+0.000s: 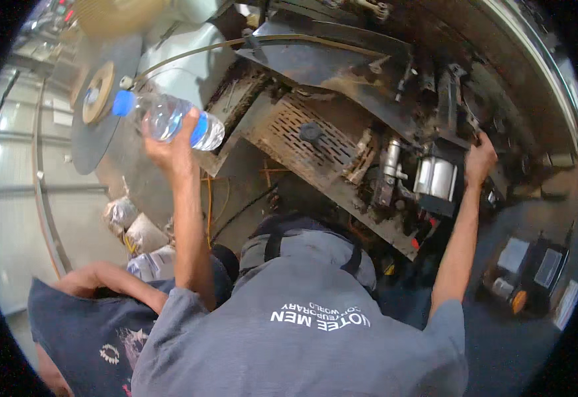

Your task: The person pours water from a plastic bottle onto a cloth and wipes down various metal components of a machine.

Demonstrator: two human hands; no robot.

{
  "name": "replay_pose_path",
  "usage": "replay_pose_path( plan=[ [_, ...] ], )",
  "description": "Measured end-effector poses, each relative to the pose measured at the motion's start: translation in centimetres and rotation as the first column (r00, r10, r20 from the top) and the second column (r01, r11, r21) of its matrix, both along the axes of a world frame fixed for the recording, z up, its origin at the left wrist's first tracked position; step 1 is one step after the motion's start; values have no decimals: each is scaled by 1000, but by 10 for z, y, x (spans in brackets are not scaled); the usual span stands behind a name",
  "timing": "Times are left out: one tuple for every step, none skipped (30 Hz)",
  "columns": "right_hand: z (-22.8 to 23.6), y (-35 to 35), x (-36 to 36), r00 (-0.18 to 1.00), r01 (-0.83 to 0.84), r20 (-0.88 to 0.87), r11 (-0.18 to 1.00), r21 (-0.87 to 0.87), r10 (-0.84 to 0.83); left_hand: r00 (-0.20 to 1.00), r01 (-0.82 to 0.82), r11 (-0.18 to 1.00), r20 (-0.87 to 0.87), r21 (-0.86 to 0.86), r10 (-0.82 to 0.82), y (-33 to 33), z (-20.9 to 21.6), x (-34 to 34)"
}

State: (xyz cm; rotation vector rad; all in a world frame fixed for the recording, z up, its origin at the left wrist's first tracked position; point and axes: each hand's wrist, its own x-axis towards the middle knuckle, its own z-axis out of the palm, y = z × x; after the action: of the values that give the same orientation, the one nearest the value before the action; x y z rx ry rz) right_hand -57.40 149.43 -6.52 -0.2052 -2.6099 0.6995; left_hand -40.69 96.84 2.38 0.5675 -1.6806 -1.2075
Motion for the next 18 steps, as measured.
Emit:
replay_pose_path(
  plan=[
    [-6,4,-3,999,15,-40,999,46,-13,1000,11,999,-12,30,-11,-5,-5,-3],
    [-13,9,-9,996,38,-81,995,92,-31,1000,-11,1000,-12,27,11,-10,-10,-8],
    [-2,-7,-9,983,183,-24,976,120,-181,999,-38,999,37,-5,39,-15,-13,-10],
    [-1,-5,-11,982,174,-97,977,122,-163,994,-61,998,88,-29,63,-22,-18,-8],
    [0,-9,-8,982,189,-37,976,112,-186,993,-57,998,105,-38,61,-35,-30,-11],
    [4,-16,-3,976,214,19,971,102,-217,991,-59,997,114,-39,63,-44,-44,-12],
    [-28,23,-12,995,27,-97,990,139,-14,986,-64,997,153,-35,69,-55,-54,-24],
    [-62,60,-21,961,-149,-201,969,195,188,979,-63,997,193,-33,69,-64,-63,-38],
    [-52,54,-23,991,-77,95,986,-148,92,974,-44,998,220,-40,51,-72,-71,-41],
    [-34,42,-23,994,-52,103,983,176,34,972,-44,998,230,-39,52,-85,-83,-42],
    [-30,46,-27,994,-40,102,995,92,31,968,-64,996,241,-56,76,-104,-100,-49],
    [-29,53,-28,994,-28,108,1000,11,27,961,-84,994,258,-70,100,-121,-119,-52],
    [-12,38,-29,991,56,112,991,121,-70,958,-86,994,269,-62,99,-135,-133,-53],
    [-20,39,-29,990,50,123,990,131,-66,952,-81,995,292,-64,97,-150,-146,-52],
    [-29,47,-28,990,103,88,992,72,-109,948,-70,996,307,-62,86,-163,-162,-58],
    [-29,56,-20,985,164,56,986,22,-165,946,-56,998,317,-41,66,-175,-186,-67],
    [-29,71,-14,990,61,129,998,-31,-56,935,-97,992,336,-78,117,-189,-210,-71],
    [-67,155,-1,989,-146,-34,913,-381,144,928,-101,990,349,-96,129,-195,-233,-89]
  ],
)
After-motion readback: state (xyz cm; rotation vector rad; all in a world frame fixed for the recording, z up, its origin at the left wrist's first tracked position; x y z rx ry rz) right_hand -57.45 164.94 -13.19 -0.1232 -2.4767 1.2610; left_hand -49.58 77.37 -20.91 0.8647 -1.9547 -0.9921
